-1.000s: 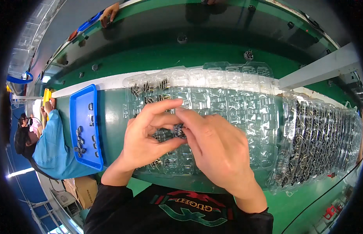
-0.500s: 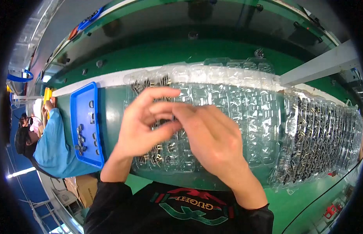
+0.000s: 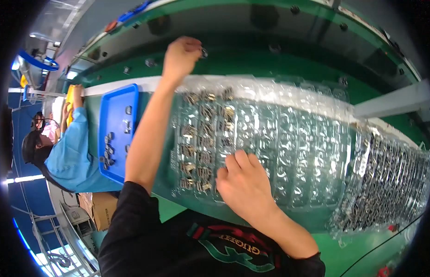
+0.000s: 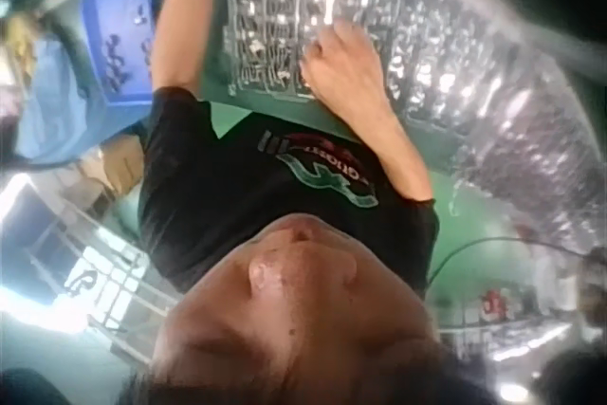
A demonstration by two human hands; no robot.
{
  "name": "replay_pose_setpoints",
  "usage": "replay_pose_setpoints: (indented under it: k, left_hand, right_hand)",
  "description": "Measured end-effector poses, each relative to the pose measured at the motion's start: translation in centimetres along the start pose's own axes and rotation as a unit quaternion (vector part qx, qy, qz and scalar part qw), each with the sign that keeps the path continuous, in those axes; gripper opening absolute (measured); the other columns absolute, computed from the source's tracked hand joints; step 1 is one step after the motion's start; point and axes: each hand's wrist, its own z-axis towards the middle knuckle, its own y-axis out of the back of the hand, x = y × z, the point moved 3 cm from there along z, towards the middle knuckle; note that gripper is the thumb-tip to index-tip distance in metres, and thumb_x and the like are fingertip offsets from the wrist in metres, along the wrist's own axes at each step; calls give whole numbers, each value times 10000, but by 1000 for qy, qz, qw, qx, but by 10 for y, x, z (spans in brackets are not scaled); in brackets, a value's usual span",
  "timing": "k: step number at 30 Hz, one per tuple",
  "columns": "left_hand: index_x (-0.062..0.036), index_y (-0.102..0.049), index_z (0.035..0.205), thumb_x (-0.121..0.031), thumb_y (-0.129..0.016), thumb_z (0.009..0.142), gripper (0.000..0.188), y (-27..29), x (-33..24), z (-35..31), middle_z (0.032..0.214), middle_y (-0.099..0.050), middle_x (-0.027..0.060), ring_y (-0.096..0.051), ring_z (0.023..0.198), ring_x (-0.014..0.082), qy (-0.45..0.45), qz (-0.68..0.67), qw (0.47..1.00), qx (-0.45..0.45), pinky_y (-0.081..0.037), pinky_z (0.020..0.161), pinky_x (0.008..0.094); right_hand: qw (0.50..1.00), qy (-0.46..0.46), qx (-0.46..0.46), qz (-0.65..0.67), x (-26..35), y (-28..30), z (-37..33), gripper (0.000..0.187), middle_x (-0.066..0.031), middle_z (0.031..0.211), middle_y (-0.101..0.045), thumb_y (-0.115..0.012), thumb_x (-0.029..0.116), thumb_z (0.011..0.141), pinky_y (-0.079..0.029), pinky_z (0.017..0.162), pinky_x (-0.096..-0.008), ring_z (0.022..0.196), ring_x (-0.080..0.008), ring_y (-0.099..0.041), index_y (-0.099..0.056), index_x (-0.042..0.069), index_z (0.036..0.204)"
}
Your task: The person assembles electrical connectors by taking plastic housings and metal pins from trays, inserting the pins into each housing by hand, and placing the assembled components onto a conveyor belt.
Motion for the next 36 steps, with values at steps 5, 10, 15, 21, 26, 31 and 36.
replay_pose_setpoints:
  k: [5, 10, 15, 21, 26, 31, 36]
  left_hand:
    - [-62, -716, 915, -82, -644, 759, 173, -20, 10, 13, 872, -745, 104, -719, 877, 288, -45, 102, 993, 42, -557, 821, 372]
    - [-62, -731, 927, -203, -692, 787, 203, 6, -7, 15, 996, -722, 149, -692, 954, 315, -61, 120, 987, 86, -554, 830, 408]
    - [-52, -731, 1003, -351, -708, 831, 345, 73, 38, 11, 971, -705, 167, -661, 976, 340, 37, 396, 906, -148, -528, 849, 453]
    - [3, -717, 825, -269, -698, 877, 278, 79, 61, 3, 828, -708, 155, -695, 819, 315, 10, 336, 938, -81, -553, 750, 394]
    - [36, -664, 1044, 2, -770, 778, 289, 59, -10, -44, 899, -692, 84, -650, 828, 121, 55, -180, 982, 30, -531, 735, 269]
    - [-2, -639, 1062, 121, -779, 714, 394, 32, -87, -128, 1137, -554, 71, -619, 1026, 159, -40, -272, 951, 139, -573, 850, 279]
    - [-52, -662, 1110, 92, -783, 721, 432, 20, -125, -174, 1080, -598, 81, -653, 960, 168, -98, -216, 959, 153, -611, 803, 278]
  right_hand:
    - [999, -14, -2, 30, -1, 3, -4, 161, -83, 823, -530, -742, 127, 652, -465, 701, -366, 830, -261, -530, -601, 57, 683]
    - [972, -58, -81, 211, -18, 16, -4, 185, -116, 988, -649, -704, -10, 643, -550, 632, -349, 777, -280, -641, -552, 22, 742]
    - [928, -90, -129, 337, -30, 26, -7, 245, -134, 973, -655, -799, -58, 698, -547, 584, -250, 695, -145, -655, -611, 2, 842]
    - [903, -81, -180, 382, -33, 31, -3, 317, -103, 937, -644, -838, -41, 696, -552, 578, -235, 720, -140, -664, -680, -19, 969]
    - [896, -101, -195, 385, -42, 38, -8, 407, -81, 909, -638, -853, -7, 688, -536, 599, -244, 720, -132, -649, -726, 1, 1074]
    - [893, -97, -119, 423, -47, 46, -6, 440, -67, 931, -622, -833, 12, 720, -505, 635, -261, 727, -130, -597, -715, 8, 1144]
    - [852, -141, -119, 490, -45, 41, -6, 312, -85, 928, -615, -643, -22, 895, -488, 630, -261, 748, -154, -613, -668, -27, 1205]
